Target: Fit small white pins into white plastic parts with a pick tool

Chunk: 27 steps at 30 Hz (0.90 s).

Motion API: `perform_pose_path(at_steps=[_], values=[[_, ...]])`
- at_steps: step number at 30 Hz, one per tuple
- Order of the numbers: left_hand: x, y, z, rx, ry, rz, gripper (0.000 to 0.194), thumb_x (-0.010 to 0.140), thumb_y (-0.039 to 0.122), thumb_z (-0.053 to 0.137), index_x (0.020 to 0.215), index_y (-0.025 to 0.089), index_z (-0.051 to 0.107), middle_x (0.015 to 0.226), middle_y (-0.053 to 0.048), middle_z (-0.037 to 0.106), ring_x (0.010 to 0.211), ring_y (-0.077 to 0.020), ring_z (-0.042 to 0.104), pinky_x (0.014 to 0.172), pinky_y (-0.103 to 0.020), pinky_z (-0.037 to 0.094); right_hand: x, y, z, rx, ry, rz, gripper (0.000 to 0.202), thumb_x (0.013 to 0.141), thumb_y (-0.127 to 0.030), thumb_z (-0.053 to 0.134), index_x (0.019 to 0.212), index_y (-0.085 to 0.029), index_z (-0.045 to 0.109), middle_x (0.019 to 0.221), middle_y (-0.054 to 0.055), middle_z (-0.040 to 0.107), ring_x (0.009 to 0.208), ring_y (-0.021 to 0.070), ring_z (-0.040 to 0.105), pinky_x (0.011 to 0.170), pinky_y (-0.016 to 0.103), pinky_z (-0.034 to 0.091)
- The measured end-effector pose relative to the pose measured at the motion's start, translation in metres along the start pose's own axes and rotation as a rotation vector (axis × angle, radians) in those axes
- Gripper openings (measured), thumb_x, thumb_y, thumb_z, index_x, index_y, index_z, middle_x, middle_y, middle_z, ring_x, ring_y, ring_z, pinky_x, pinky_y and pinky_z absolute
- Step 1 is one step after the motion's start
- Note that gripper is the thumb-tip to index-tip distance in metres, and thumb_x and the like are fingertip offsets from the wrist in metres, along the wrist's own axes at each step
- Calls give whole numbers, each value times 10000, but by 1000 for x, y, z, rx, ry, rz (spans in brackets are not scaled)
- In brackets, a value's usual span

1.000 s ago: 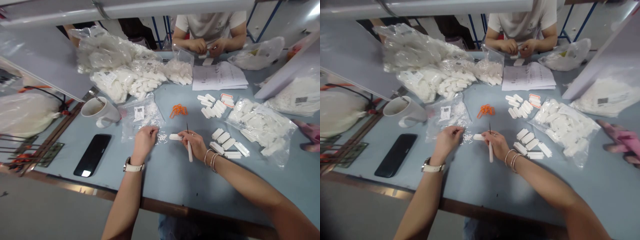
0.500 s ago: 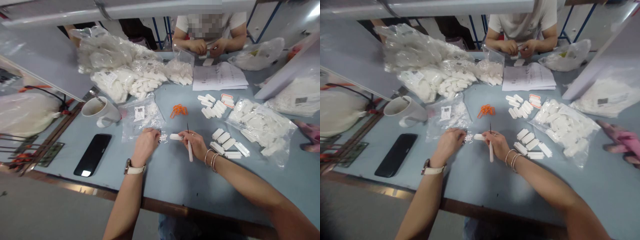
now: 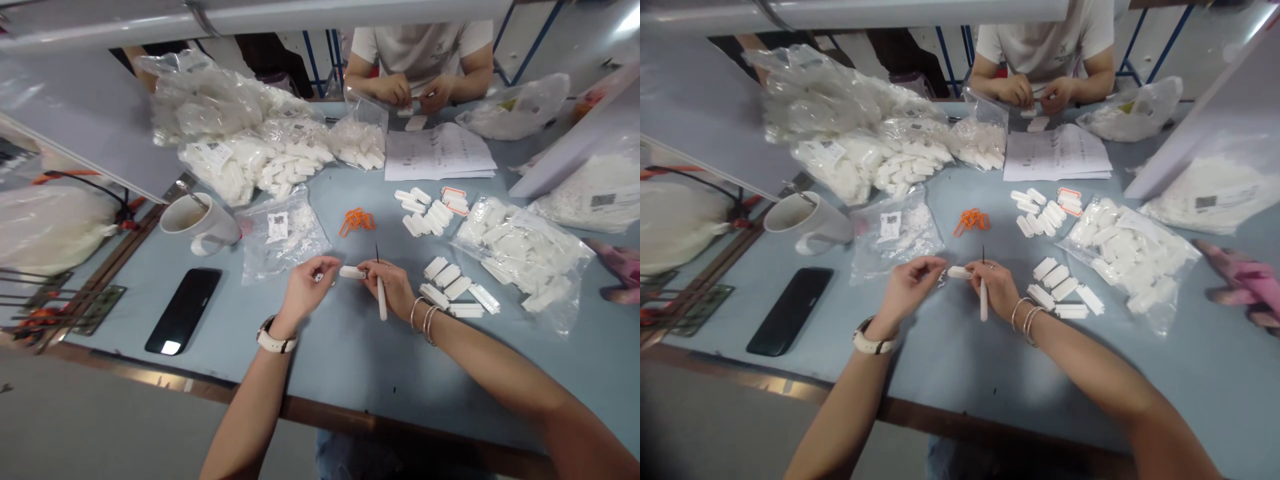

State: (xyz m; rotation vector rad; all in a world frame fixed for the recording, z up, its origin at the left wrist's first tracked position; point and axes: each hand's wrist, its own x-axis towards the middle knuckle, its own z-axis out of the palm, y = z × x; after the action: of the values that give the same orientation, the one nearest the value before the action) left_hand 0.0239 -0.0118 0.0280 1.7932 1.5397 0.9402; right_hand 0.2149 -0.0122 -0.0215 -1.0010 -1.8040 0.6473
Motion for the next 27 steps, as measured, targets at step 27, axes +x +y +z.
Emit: perform_pose_path(at_steps=[27], values=[[-3, -6, 33, -39, -54, 141, 112, 762, 170, 676, 810, 243, 746, 1024, -73, 608, 1002, -216, 566, 923, -402, 458, 4, -7, -5, 19, -14, 27, 201, 768, -124, 540, 601, -219, 483, 890, 22, 719, 793, 151, 671, 725, 260, 519]])
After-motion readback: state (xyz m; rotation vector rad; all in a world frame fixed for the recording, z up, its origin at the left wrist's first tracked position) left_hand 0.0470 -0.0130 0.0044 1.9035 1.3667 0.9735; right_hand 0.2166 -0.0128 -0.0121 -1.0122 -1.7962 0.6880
